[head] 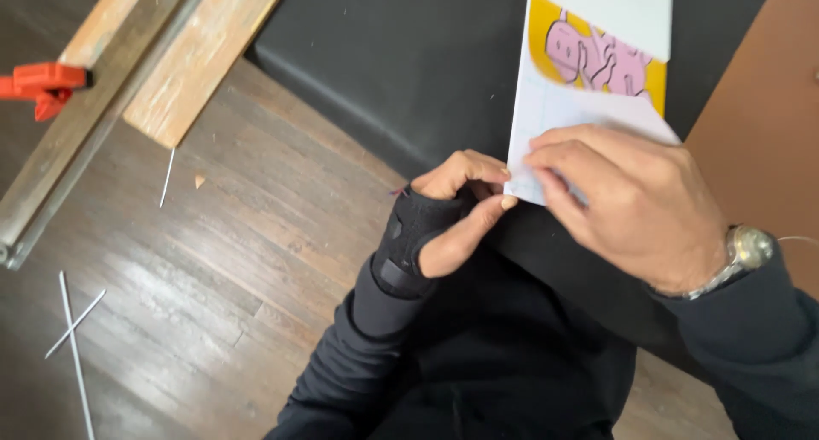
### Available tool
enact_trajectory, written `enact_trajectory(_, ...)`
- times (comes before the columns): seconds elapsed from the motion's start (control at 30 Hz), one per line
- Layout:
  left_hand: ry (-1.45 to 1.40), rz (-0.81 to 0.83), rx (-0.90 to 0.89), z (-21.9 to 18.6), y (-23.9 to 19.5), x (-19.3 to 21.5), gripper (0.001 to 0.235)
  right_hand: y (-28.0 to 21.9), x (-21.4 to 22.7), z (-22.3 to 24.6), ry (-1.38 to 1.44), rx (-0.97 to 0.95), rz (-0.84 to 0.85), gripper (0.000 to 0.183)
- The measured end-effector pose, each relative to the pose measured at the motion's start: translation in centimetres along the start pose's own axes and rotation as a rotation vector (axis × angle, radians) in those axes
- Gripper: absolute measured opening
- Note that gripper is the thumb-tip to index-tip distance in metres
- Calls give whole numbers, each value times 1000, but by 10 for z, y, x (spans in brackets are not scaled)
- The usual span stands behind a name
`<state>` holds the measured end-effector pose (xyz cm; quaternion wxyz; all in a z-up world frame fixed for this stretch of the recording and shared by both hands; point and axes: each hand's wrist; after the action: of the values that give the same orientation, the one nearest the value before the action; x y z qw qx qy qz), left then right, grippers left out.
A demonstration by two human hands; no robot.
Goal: Trimming a yellow print with a utility knife and adhering it to a white backing board at a workshop table.
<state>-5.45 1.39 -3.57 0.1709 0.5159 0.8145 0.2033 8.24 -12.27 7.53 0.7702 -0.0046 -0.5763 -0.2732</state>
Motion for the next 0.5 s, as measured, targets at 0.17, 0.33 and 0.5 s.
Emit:
enact_trajectory(0.17, 167, 38, 156, 5, -16, 17, 18, -13, -24, -13, -97, -73, 110, 16)
enact_trajectory(0.33, 527, 190, -44, 0, -15, 33, 20, -22, -39, -24, -177, 3, 228, 23)
enact_trajectory(0.5, 730, 349, -284, 20, -13, 47, 19, -25, -42, -29, -257, -3, 289, 24)
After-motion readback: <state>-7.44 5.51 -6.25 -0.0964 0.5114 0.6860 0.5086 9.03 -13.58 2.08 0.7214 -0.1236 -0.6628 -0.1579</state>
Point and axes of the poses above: each hand's wrist, its own y-axis towards the middle knuckle, its own x-axis out of the back of the hand, z = x × y, and after that the axes turned 13 degrees about -x, right-handed
